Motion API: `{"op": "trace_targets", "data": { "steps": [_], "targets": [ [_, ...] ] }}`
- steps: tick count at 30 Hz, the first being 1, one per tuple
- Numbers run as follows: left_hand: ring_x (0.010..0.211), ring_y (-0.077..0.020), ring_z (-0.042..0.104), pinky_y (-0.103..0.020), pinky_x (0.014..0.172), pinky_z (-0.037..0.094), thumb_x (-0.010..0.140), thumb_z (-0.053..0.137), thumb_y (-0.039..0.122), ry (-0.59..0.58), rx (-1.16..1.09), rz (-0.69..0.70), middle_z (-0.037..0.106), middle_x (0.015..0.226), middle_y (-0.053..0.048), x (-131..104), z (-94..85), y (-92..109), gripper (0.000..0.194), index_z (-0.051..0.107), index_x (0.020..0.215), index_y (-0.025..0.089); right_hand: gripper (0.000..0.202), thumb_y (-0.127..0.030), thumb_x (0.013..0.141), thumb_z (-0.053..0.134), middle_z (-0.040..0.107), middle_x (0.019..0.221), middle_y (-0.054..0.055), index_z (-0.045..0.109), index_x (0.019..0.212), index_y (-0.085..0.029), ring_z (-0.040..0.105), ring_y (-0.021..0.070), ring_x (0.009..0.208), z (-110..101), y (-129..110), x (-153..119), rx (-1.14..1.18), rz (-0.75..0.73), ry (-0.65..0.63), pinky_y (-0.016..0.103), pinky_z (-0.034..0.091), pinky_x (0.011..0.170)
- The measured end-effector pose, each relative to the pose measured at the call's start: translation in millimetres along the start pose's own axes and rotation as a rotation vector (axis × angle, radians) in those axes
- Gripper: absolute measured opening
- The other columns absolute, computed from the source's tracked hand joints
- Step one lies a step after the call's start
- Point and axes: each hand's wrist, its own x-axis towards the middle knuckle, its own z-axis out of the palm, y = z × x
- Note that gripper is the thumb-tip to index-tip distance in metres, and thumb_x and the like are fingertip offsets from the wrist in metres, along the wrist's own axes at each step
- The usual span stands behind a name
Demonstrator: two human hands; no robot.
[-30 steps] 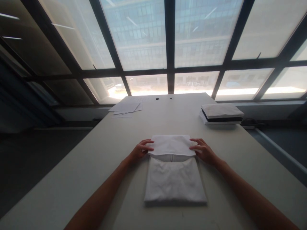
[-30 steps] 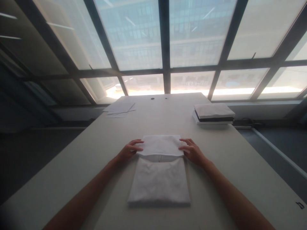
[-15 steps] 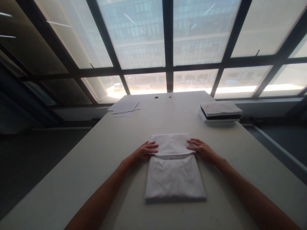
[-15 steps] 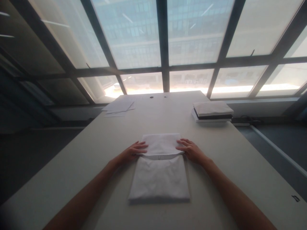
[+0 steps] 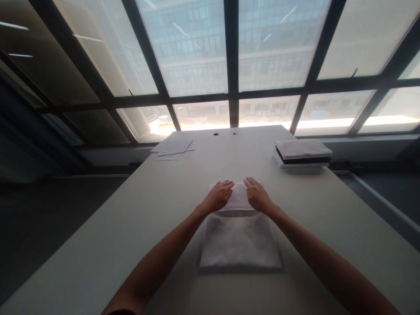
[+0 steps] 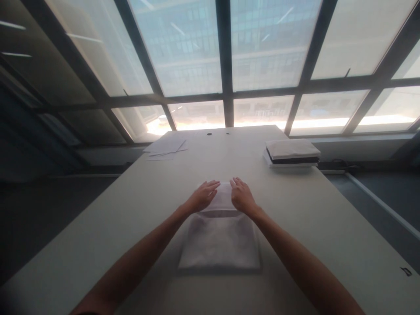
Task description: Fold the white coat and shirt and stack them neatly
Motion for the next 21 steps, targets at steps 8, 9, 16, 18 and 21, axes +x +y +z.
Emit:
{"op": "trace_targets", "data": {
  "steps": [8,9,16,18,21],
  "targets": [
    [0.150,-0.0268,0.019,-0.052,0.120,0.017,0.101,0.031,0.028,-0.062,0.228,-0.010,0.025,0.161,-0.013,20,71.9,2,0.058,0.025,0.156,0.013,0.055,-0.018,0.097,0.033,0.035,0.156,0.019,0.038,0.149,-0.003,0.025,0.0289,0.147,38,-16,7,-0.174,0.086,-0.164,0.048,0.017,0.119],
    [0.150,-0.0260,0.019,-0.052,0.120,0.016,0.102,0.026,0.029,-0.052,0.236,-0.020,0.026,0.161,-0.013,19,74.3,0,0.056,0.025,0.156,0.012,0.054,-0.021,0.098,0.032,0.035,0.157,0.019,0.038,0.149,-0.004,0.024,0.0289,0.148,38,-12,5,-0.190,0.070,-0.155,0.048,0.016,0.119],
    [0.150,-0.0267,0.020,-0.050,0.120,0.019,0.103,0.020,0.043,-0.046,0.286,-0.188,0.025,0.162,-0.012,21,70.2,-12,0.061,0.029,0.155,0.012,0.059,-0.037,0.101,0.029,0.027,0.161,0.014,0.034,0.153,-0.010,0.019,0.0261,0.149,38,7,7,-0.223,0.150,-0.151,0.049,0.007,0.120],
    [0.150,-0.0272,0.021,-0.049,0.120,0.019,0.103,0.020,0.044,-0.049,0.296,-0.260,0.024,0.162,-0.012,19,64.5,-23,0.062,0.028,0.155,0.012,0.061,-0.040,0.101,0.028,0.025,0.162,0.013,0.032,0.154,-0.011,0.017,0.0258,0.150,38,17,10,-0.222,0.200,-0.155,0.050,0.007,0.119],
    [0.150,-0.0265,0.019,-0.049,0.120,0.018,0.103,0.019,0.043,-0.046,0.309,-0.349,0.024,0.162,-0.012,11,55.0,-43,0.061,0.029,0.155,0.012,0.062,-0.042,0.101,0.028,0.023,0.163,0.012,0.032,0.154,-0.012,0.014,0.0261,0.150,36,33,12,-0.229,0.248,-0.148,0.050,0.009,0.119]
  ]
}}
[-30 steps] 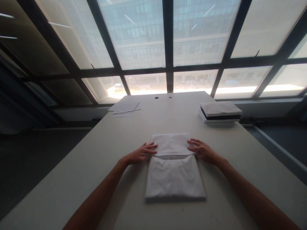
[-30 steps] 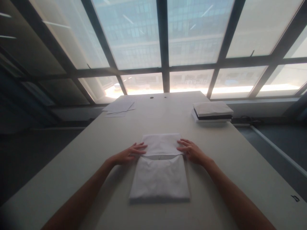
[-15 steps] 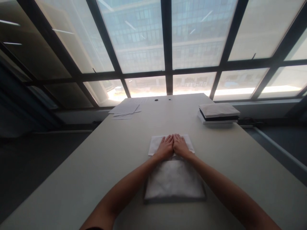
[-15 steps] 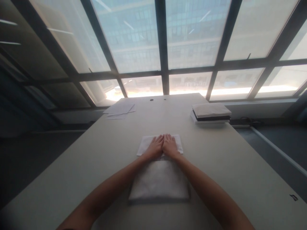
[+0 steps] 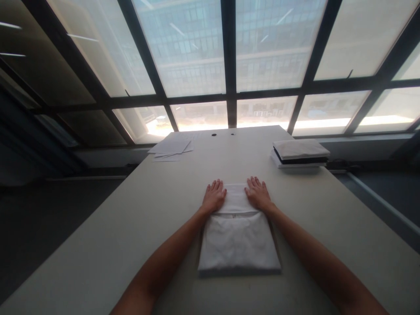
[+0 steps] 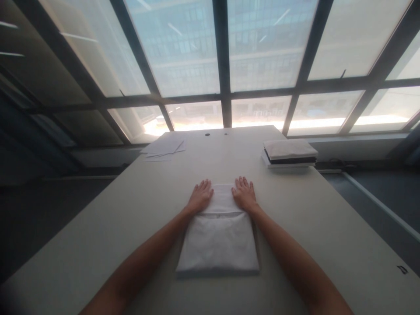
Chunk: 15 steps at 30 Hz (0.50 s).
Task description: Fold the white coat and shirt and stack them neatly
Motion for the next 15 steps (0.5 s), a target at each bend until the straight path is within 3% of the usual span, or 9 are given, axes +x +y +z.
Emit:
{"op": "trace_targets", "data": {
  "steps": [9,11,15],
  "targets": [
    [0.150,-0.0246,0.020,-0.051,0.121,0.015,0.102,0.021,0.040,0.041,-0.031,-0.113,0.025,0.161,-0.011,-16,-1.4,-53,0.060,0.028,0.155,0.013,0.056,-0.039,0.101,0.028,0.028,0.161,0.012,0.038,0.151,-0.015,0.020,0.0269,0.149,-6,34,9,-0.018,0.030,0.032,0.051,0.013,0.118],
    [0.148,-0.0249,0.028,-0.050,0.121,0.018,0.101,0.026,0.038,0.118,-0.178,-0.129,0.033,0.158,-0.013,-20,-3.1,-64,0.058,0.033,0.152,0.012,0.053,-0.033,0.100,0.029,0.037,0.156,0.016,0.044,0.147,-0.011,0.028,0.0265,0.146,-7,42,8,0.001,0.069,0.117,0.047,0.018,0.117],
    [0.129,-0.0219,0.054,-0.040,0.111,0.039,0.100,0.027,0.034,0.333,-0.492,-0.173,0.058,0.139,-0.015,-36,-9.4,-79,0.051,0.046,0.143,0.013,0.049,-0.023,0.097,0.031,0.056,0.139,0.019,0.054,0.136,-0.005,0.048,0.0243,0.131,-11,51,-3,0.122,0.055,0.306,0.038,0.031,0.112]
  ]
}}
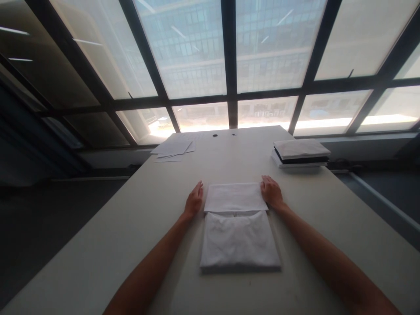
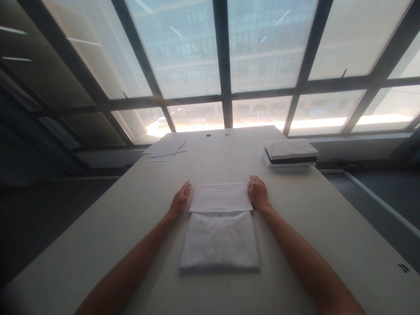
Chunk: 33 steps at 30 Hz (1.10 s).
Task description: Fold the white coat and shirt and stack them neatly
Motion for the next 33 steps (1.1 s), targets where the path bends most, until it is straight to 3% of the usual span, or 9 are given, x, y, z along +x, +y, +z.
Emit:
{"op": "trace_targets", "data": {
  "steps": [4,10,14,17,20,22,26,29,33],
  "targets": [
    [0.096,-0.0202,0.067,-0.034,0.088,0.053,0.093,0.040,0.037,0.136,-0.227,-0.043,0.070,0.109,-0.011,-24,-15.1,-1,0.043,0.061,0.123,0.013,0.045,-0.025,0.096,0.032,0.064,0.125,0.016,0.061,0.126,-0.009,0.055,0.0240,0.119,-9,3,-19,0.182,-0.093,0.060,0.037,0.038,0.108],
    [0.063,-0.0154,0.058,-0.027,0.065,0.050,0.093,0.045,0.040,0.075,-0.155,-0.037,0.062,0.072,0.001,-66,-30.0,19,0.038,0.065,0.116,0.017,0.035,-0.030,0.095,0.040,0.066,0.116,0.013,0.067,0.113,-0.017,0.057,0.0254,0.113,-22,7,-56,0.400,-0.149,0.090,0.042,0.043,0.104],
    [0.101,-0.0204,0.063,-0.036,0.095,0.048,0.097,0.044,0.033,0.040,-0.029,0.262,0.069,0.105,-0.007,-81,-31.6,43,0.035,0.063,0.122,0.020,0.036,-0.031,0.097,0.042,0.063,0.127,0.012,0.066,0.120,-0.019,0.054,0.0244,0.122,-33,0,-73,0.468,-0.226,0.096,0.042,0.041,0.107],
    [0.139,-0.0235,0.041,-0.044,0.117,0.029,0.099,0.043,0.035,-0.194,0.092,0.471,0.050,0.147,-0.010,-87,-25.0,54,0.047,0.047,0.145,0.022,0.043,-0.031,0.098,0.043,0.048,0.149,0.009,0.058,0.136,-0.021,0.038,0.0237,0.140,-39,-10,-79,0.377,-0.386,-0.096,0.045,0.030,0.116],
    [0.149,-0.0242,0.025,-0.049,0.122,0.015,0.101,0.039,0.041,-0.425,0.202,0.520,0.034,0.158,-0.008,-91,-17.2,53,0.056,0.033,0.154,0.024,0.047,-0.033,0.099,0.041,0.038,0.157,0.007,0.051,0.144,-0.024,0.027,0.0232,0.147,-38,-17,-81,0.223,-0.437,-0.314,0.049,0.019,0.120],
    [0.150,-0.0234,0.021,-0.050,0.123,0.012,0.103,0.036,0.044,-0.485,0.234,0.510,0.030,0.160,-0.007,-92,-14.9,50,0.056,0.031,0.155,0.026,0.049,-0.034,0.101,0.036,0.035,0.158,0.007,0.047,0.147,-0.024,0.026,0.0225,0.148,-36,-18,-80,0.159,-0.395,-0.365,0.051,0.018,0.120],
    [0.150,-0.0232,0.021,-0.051,0.123,0.013,0.103,0.035,0.044,-0.488,0.196,0.503,0.030,0.160,-0.006,-93,-16.6,47,0.055,0.032,0.154,0.026,0.050,-0.035,0.102,0.029,0.035,0.158,0.007,0.046,0.148,-0.023,0.026,0.0221,0.148,-32,-6,-75,0.190,-0.305,-0.354,0.052,0.018,0.119],
    [0.146,-0.0229,0.031,-0.049,0.122,0.020,0.102,0.038,0.040,-0.448,0.087,0.475,0.041,0.155,-0.007,-90,-17.0,44,0.048,0.044,0.148,0.025,0.049,-0.036,0.100,0.029,0.053,0.145,0.010,0.062,0.133,-0.020,0.044,0.0229,0.137,-31,9,-67,0.359,-0.187,-0.243,0.047,0.030,0.115],
    [0.133,-0.0220,0.049,-0.045,0.115,0.037,0.099,0.042,0.030,-0.153,-0.075,0.300,0.055,0.140,-0.009,-81,-14.1,36,0.038,0.059,0.133,0.023,0.041,-0.040,0.093,0.042,0.072,0.106,0.012,0.071,0.110,-0.017,0.065,0.0242,0.095,-33,17,-62,0.453,-0.019,-0.028,0.039,0.049,0.090]
  ]
}}
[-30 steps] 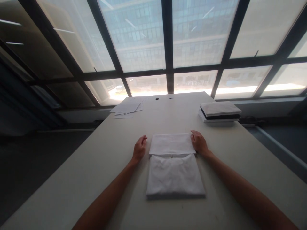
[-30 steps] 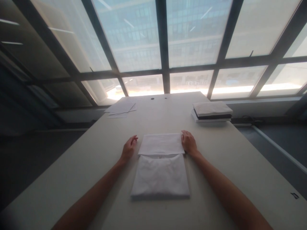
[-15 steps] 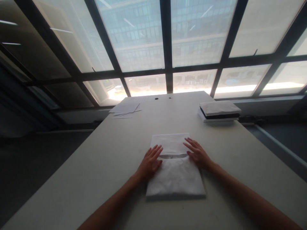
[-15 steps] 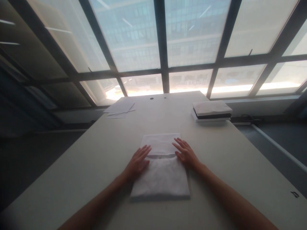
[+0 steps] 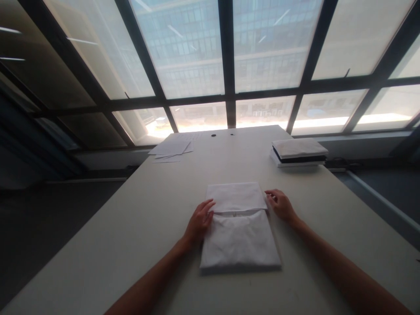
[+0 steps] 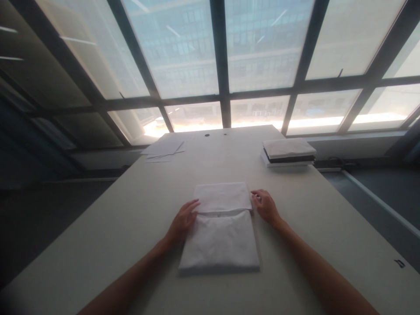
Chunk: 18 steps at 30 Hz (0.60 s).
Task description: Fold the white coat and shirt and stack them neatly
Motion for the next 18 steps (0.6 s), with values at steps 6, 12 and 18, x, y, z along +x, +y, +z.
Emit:
{"op": "trace_targets", "data": {
  "steps": [6,12,18],
  "targets": [
    [0.093,-0.0182,0.064,-0.035,0.086,0.056,0.090,0.049,0.023,0.220,-0.102,-0.172,0.061,0.118,-0.009,8,-4.3,-10,0.033,0.064,0.119,0.019,0.042,-0.042,0.086,0.055,0.063,0.068,-0.001,0.066,0.118,-0.018,0.057,0.0165,0.062,0,-16,-4,0.019,0.049,-0.166,0.029,0.046,0.065],
    [0.080,-0.0153,0.063,-0.030,0.076,0.055,0.088,0.055,0.027,0.166,-0.186,-0.152,0.065,0.109,-0.006,7,-7.2,-4,0.023,0.070,0.104,0.020,0.045,-0.033,0.078,0.061,0.058,0.071,-0.003,0.065,0.120,-0.017,0.052,0.0137,0.062,-2,-9,-5,0.213,0.011,-0.249,0.026,0.045,0.062],
    [0.086,-0.0169,0.064,-0.031,0.080,0.055,0.088,0.054,0.025,0.160,-0.224,-0.134,0.067,0.104,-0.006,7,-7.1,-3,0.022,0.073,0.099,0.021,0.030,-0.033,0.081,0.057,0.058,0.071,-0.002,0.069,0.104,-0.019,0.052,0.0139,0.063,-2,-6,-4,0.212,-0.018,-0.155,0.025,0.044,0.063]
  ]
}}
